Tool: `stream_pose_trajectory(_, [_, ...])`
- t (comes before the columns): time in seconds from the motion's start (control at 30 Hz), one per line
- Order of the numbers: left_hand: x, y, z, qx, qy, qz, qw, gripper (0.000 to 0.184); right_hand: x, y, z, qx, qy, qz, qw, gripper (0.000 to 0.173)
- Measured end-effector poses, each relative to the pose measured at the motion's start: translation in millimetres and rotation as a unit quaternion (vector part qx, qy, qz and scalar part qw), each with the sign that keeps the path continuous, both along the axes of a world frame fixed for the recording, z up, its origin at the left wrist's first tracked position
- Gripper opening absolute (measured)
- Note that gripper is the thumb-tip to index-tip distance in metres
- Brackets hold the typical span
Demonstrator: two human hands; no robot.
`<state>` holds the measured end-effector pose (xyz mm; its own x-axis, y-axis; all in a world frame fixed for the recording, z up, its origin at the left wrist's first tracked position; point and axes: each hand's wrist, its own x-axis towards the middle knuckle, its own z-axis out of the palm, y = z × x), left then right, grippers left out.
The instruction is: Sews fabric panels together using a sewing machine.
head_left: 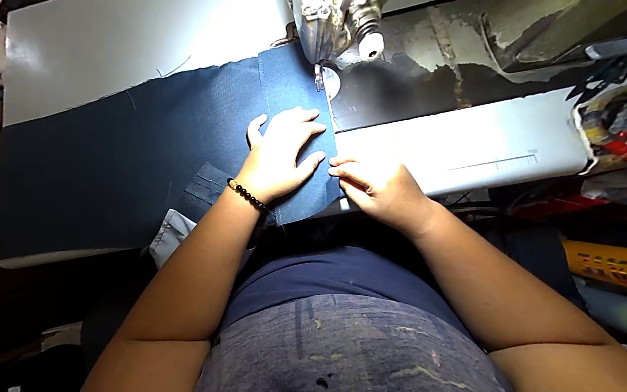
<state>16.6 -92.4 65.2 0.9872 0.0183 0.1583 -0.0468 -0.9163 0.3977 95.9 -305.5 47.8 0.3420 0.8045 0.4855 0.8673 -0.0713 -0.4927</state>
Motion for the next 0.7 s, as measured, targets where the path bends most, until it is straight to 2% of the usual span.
stream_pose_trajectory(0.2, [12.8,9.6,-0.1,0.006,0.006,-0.007,1.000,0.049,11.9,7.8,6.8,-0.020,0.006,0.007,1.000,0.023])
stream_pose_trajectory(0.47, [48.3,32.7,4.6,0.033,0.022,-0.006,0.999,0.052,15.9,18.7,7.6,-0.063,0.005,-0.038,0.997,0.034])
stream_pose_trajectory(0.6, [23.5,14.1,37.5,0.103,0.138,0.010,0.985,0.052,11.0,12.1,-1.3,0.010,-0.041,-0.018,0.999,0.023])
stream_pose_trajectory(0.7, [-24.0,-18.6,54.4,0.148,0.085,-0.003,0.985,0.046,8.1,9.2,-4.3,0.019,-0.063,-0.013,0.998,0.023])
